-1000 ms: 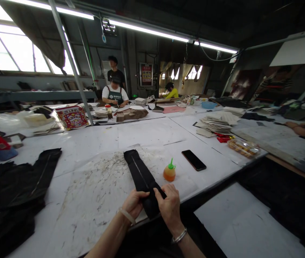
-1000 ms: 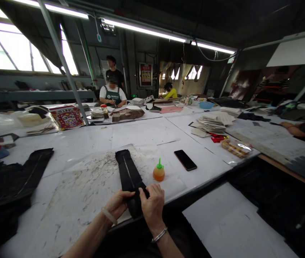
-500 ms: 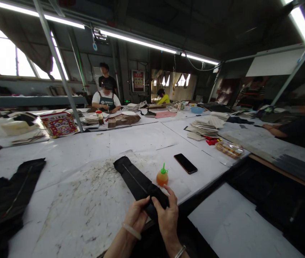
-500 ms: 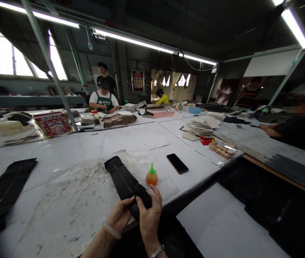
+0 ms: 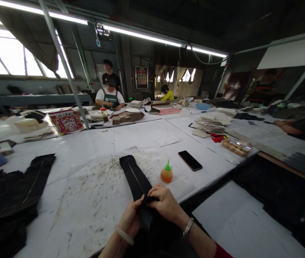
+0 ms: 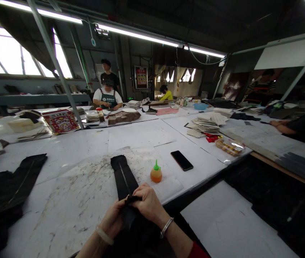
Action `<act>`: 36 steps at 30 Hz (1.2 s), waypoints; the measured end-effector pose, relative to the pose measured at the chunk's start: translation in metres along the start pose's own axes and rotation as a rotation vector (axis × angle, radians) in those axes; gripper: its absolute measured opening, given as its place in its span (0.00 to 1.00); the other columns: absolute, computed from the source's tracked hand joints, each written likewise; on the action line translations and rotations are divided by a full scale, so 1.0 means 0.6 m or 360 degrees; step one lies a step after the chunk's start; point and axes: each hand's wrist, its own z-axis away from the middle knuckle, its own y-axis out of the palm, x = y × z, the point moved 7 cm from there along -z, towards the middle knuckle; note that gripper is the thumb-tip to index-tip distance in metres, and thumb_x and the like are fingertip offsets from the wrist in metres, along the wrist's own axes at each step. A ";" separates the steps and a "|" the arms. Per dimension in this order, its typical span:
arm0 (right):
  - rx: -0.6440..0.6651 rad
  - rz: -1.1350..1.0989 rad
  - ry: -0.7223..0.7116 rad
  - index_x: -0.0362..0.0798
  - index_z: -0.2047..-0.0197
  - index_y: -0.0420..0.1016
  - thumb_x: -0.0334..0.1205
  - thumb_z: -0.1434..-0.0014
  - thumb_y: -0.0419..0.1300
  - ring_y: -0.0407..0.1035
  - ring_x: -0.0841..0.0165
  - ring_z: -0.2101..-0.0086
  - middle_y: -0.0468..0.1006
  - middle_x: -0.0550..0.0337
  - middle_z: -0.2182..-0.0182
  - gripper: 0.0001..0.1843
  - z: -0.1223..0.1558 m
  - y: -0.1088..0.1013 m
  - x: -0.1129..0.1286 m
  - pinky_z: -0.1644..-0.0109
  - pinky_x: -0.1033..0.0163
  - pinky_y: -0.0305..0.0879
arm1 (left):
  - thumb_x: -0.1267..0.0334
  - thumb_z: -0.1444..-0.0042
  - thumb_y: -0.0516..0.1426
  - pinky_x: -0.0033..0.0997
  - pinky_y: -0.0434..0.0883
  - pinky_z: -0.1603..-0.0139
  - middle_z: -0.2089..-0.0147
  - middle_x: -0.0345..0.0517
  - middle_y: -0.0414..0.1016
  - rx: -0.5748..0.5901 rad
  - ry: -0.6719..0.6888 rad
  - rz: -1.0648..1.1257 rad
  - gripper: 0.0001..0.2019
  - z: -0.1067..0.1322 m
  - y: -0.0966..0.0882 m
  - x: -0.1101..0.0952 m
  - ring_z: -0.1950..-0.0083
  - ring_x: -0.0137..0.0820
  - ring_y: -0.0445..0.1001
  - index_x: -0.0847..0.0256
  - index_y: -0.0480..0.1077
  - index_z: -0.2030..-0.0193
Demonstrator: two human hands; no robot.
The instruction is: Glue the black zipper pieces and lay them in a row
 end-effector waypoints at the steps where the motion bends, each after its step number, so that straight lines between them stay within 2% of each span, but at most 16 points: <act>1: 0.0017 -0.0175 0.0144 0.50 0.77 0.77 0.29 0.52 0.67 0.71 0.68 0.62 0.76 0.63 0.68 0.07 -0.009 0.002 -0.013 0.56 0.64 0.68 | 0.75 0.47 0.60 0.27 0.72 0.72 0.74 0.48 0.77 -0.0007 0.0004 0.0020 0.02 0.003 -0.001 -0.001 0.76 0.32 0.75 0.68 0.74 0.68; 4: -0.0038 -0.0492 0.0550 0.47 0.74 0.75 0.28 0.61 0.71 0.70 0.64 0.59 0.74 0.61 0.62 0.11 -0.024 0.016 -0.058 0.55 0.60 0.67 | 0.68 0.43 0.60 0.32 0.75 0.66 0.71 0.52 0.79 0.0019 -0.0090 0.0048 0.05 0.017 0.002 0.000 0.72 0.36 0.77 0.68 0.76 0.67; 6: 0.0000 -0.0621 0.0712 0.48 0.63 0.75 0.28 0.62 0.70 0.71 0.64 0.61 0.75 0.59 0.60 0.20 -0.026 0.034 -0.082 0.59 0.60 0.69 | 0.63 0.43 0.60 0.35 0.75 0.62 0.68 0.55 0.80 0.0121 -0.0115 -0.0007 0.09 0.027 0.008 -0.003 0.68 0.38 0.79 0.69 0.77 0.64; 9: 0.0146 -0.0792 0.0795 0.46 0.50 0.68 0.31 0.59 0.68 0.75 0.64 0.67 0.78 0.59 0.64 0.31 -0.024 0.066 -0.102 0.67 0.62 0.71 | 0.62 0.50 0.66 0.31 0.74 0.61 0.63 0.54 0.81 0.0243 0.0076 -0.0313 0.13 0.030 0.007 -0.027 0.65 0.38 0.79 0.67 0.78 0.59; 12: 0.0248 -0.0889 0.0831 0.46 0.48 0.64 0.32 0.58 0.66 0.76 0.62 0.70 0.80 0.62 0.70 0.31 -0.020 0.090 -0.112 0.70 0.62 0.71 | 0.62 0.55 0.69 0.29 0.71 0.64 0.65 0.50 0.81 0.0284 0.0182 -0.0870 0.14 0.014 -0.011 -0.052 0.65 0.37 0.78 0.65 0.79 0.61; 14: 0.0248 -0.0870 0.0828 0.46 0.46 0.62 0.32 0.58 0.65 0.76 0.63 0.72 0.80 0.63 0.71 0.34 -0.018 0.098 -0.116 0.71 0.63 0.70 | 0.58 0.57 0.69 0.30 0.68 0.67 0.77 0.46 0.75 0.0198 0.0205 -0.1376 0.11 -0.001 -0.035 -0.071 0.69 0.38 0.75 0.63 0.77 0.74; 16: 0.0213 -0.0791 0.0791 0.47 0.45 0.62 0.31 0.59 0.66 0.76 0.64 0.73 0.80 0.64 0.71 0.35 -0.019 0.100 -0.118 0.72 0.64 0.69 | 0.56 0.59 0.70 0.31 0.65 0.68 0.86 0.42 0.61 0.0001 0.0323 -0.1811 0.19 -0.009 -0.056 -0.099 0.69 0.41 0.74 0.60 0.67 0.87; 17: 0.0191 -0.0733 0.0761 0.47 0.46 0.63 0.31 0.60 0.66 0.75 0.64 0.73 0.80 0.65 0.71 0.35 -0.020 0.100 -0.118 0.71 0.64 0.68 | 0.56 0.60 0.70 0.32 0.65 0.66 0.87 0.41 0.57 -0.0103 0.0427 -0.1945 0.22 -0.010 -0.061 -0.115 0.67 0.44 0.74 0.58 0.62 0.90; 19: 0.0144 -0.0590 0.0694 0.49 0.49 0.67 0.31 0.62 0.68 0.75 0.65 0.72 0.79 0.66 0.71 0.34 -0.023 0.096 -0.116 0.70 0.65 0.67 | 0.58 0.64 0.71 0.34 0.66 0.60 0.81 0.42 0.61 -0.0193 0.0695 -0.2058 0.19 -0.005 -0.050 -0.140 0.60 0.47 0.74 0.57 0.63 0.86; 21: 0.0089 -0.0424 0.0641 0.50 0.51 0.71 0.30 0.64 0.69 0.74 0.64 0.71 0.78 0.67 0.73 0.33 -0.024 0.089 -0.113 0.70 0.65 0.64 | 0.61 0.69 0.72 0.36 0.65 0.54 0.66 0.45 0.72 -0.0022 0.0900 -0.2135 0.16 -0.005 -0.018 -0.146 0.55 0.47 0.73 0.55 0.72 0.74; 23: 0.0013 -0.0256 0.0610 0.49 0.57 0.74 0.32 0.65 0.70 0.73 0.63 0.72 0.77 0.66 0.75 0.28 -0.023 0.081 -0.111 0.70 0.65 0.62 | 0.61 0.72 0.73 0.36 0.65 0.49 0.47 0.47 0.72 0.0340 0.0969 -0.2247 0.27 -0.015 0.022 -0.136 0.50 0.47 0.73 0.51 0.75 0.60; 24: -0.0030 -0.0180 0.0598 0.49 0.60 0.76 0.33 0.65 0.71 0.72 0.63 0.72 0.76 0.66 0.77 0.24 -0.021 0.076 -0.111 0.70 0.65 0.61 | 0.60 0.73 0.74 0.35 0.64 0.48 0.42 0.47 0.69 0.0516 0.0960 -0.2302 0.31 -0.024 0.038 -0.129 0.49 0.47 0.72 0.50 0.75 0.56; 27: -0.0165 -0.0030 0.0551 0.49 0.72 0.75 0.37 0.59 0.70 0.71 0.64 0.74 0.73 0.65 0.80 0.09 -0.012 0.054 -0.119 0.70 0.64 0.61 | 0.58 0.75 0.74 0.34 0.65 0.48 0.47 0.46 0.72 0.0838 0.0845 -0.2486 0.34 -0.060 0.065 -0.117 0.49 0.47 0.73 0.51 0.74 0.54; 29: -0.0310 0.0023 0.0533 0.49 0.71 0.76 0.40 0.53 0.67 0.70 0.65 0.74 0.75 0.62 0.77 0.06 -0.004 0.027 -0.136 0.68 0.63 0.64 | 0.56 0.76 0.73 0.33 0.66 0.51 0.52 0.45 0.73 0.0926 0.0775 -0.2603 0.34 -0.083 0.072 -0.116 0.53 0.45 0.73 0.51 0.75 0.55; 33: -0.0779 0.0172 0.0605 0.43 0.50 0.71 0.45 0.44 0.60 0.71 0.56 0.58 0.77 0.45 0.57 0.21 0.014 -0.058 -0.199 0.52 0.51 0.67 | 0.55 0.81 0.74 0.32 0.67 0.57 0.55 0.44 0.71 0.1030 0.0714 -0.2765 0.33 -0.107 0.086 -0.112 0.60 0.41 0.73 0.53 0.76 0.60; 36: -0.0847 0.0264 0.0582 0.43 0.46 0.68 0.46 0.57 0.69 0.65 0.47 0.46 0.73 0.40 0.48 0.35 0.002 -0.092 -0.242 0.42 0.40 0.59 | 0.56 0.85 0.75 0.32 0.67 0.60 0.60 0.43 0.70 0.1055 0.0706 -0.2875 0.30 -0.113 0.099 -0.108 0.65 0.39 0.72 0.54 0.75 0.67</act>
